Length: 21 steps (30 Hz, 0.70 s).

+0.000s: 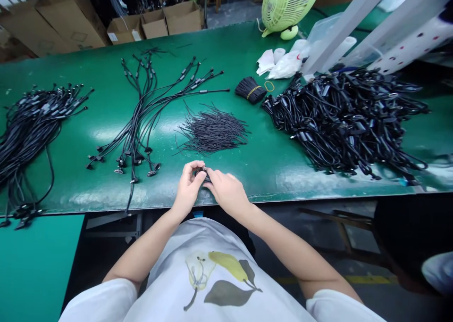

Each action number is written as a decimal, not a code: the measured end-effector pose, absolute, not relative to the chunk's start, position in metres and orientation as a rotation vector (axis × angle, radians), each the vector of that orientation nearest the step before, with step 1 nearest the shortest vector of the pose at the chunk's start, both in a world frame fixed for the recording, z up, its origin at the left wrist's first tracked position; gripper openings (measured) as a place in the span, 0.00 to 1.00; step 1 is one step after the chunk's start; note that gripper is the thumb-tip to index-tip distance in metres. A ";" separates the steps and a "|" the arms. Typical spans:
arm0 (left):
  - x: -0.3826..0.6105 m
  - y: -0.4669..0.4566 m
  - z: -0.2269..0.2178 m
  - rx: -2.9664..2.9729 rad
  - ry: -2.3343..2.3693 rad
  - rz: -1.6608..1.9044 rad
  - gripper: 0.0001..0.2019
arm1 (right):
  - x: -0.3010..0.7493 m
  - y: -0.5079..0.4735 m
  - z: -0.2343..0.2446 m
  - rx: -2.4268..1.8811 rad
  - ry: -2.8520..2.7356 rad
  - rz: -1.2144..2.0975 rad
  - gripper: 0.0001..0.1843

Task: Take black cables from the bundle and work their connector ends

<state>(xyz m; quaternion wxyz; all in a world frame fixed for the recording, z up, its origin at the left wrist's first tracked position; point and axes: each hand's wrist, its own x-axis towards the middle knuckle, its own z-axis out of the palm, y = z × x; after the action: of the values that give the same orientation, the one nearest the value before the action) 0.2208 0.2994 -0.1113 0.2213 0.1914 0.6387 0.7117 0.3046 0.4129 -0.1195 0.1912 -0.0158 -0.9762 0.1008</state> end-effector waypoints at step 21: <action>0.238 0.306 -0.099 0.956 1.856 1.850 0.13 | 0.307 0.408 -0.127 -0.230 -2.763 0.547 0.18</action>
<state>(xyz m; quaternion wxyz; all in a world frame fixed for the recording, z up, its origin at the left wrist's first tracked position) 0.2380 0.3065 -0.0993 0.1755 0.3374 0.6551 0.6529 0.3068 0.4077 -0.1273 0.1569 -0.0805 -0.9656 0.1910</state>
